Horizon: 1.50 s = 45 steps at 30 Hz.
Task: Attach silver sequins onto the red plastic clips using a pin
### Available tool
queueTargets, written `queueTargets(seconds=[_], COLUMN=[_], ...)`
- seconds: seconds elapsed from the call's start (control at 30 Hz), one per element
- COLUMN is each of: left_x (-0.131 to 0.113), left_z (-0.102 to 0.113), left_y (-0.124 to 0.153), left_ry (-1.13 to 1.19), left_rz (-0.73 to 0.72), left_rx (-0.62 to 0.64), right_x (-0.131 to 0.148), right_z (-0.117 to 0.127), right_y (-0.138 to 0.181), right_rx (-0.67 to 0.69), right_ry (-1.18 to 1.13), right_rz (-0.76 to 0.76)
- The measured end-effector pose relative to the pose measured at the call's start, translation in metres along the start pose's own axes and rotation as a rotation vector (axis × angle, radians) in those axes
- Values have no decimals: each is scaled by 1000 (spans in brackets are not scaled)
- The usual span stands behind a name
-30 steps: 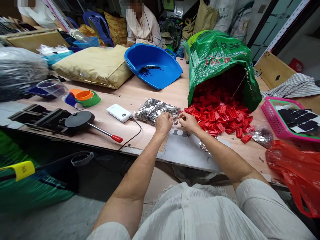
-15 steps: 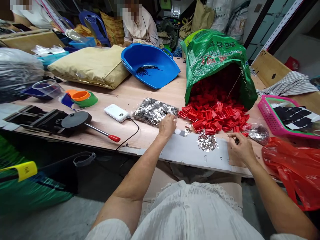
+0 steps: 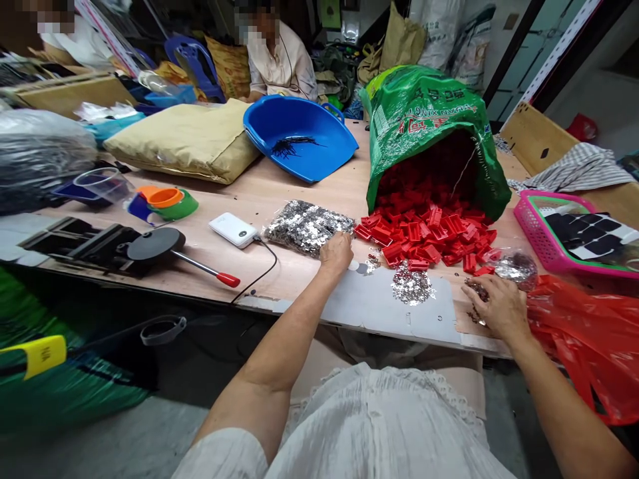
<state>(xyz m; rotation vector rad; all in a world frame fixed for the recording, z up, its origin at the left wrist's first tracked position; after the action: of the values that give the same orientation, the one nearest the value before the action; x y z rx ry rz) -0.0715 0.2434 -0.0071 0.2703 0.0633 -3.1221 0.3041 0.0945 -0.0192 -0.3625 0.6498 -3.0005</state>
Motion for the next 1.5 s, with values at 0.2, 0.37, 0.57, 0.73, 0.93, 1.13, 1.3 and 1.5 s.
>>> queueTargets(seconds=[0.2, 0.37, 0.57, 0.73, 0.93, 1.13, 1.3, 1.5], left_x=[18, 34, 40, 32, 12, -20, -27, -19], left_z=[24, 38, 29, 19, 14, 3, -2, 5], left_y=[-8, -12, -12, -11, -15, -30, -44, -52], left_ry=[60, 79, 63, 23, -42, -103, -140, -135], left_rz=[45, 99, 107, 55, -120, -311, -343, -352], left_rx=[-95, -174, -190, -175, -89, 36, 40, 15], right_x=[69, 163, 235, 254, 249, 236, 221, 202], right_z=[8, -24, -80, -111, -129, -138, -136, -123], right_y=[-26, -39, -70, -99, -109, -107, -112, -131], right_rx=[-64, 119, 331, 405, 338, 271, 279, 343], right_ry=[-357, -578, -493, -368, -321, -356, -319, -212], right_rz=[106, 250, 292, 213, 259, 291, 333, 255])
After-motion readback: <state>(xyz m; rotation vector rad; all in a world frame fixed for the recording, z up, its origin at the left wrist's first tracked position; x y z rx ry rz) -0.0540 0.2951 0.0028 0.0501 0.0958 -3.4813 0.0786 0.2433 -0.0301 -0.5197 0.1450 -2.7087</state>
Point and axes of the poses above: each hand's wrist, its own y-axis away from the middle knuckle, its own z-axis out of the back of the hand, x = y × z, the point moved 4 cm from there along -y, towards the middle knuckle, and after that the axes turned 8 degrees about -y, right-handed, at the moved point
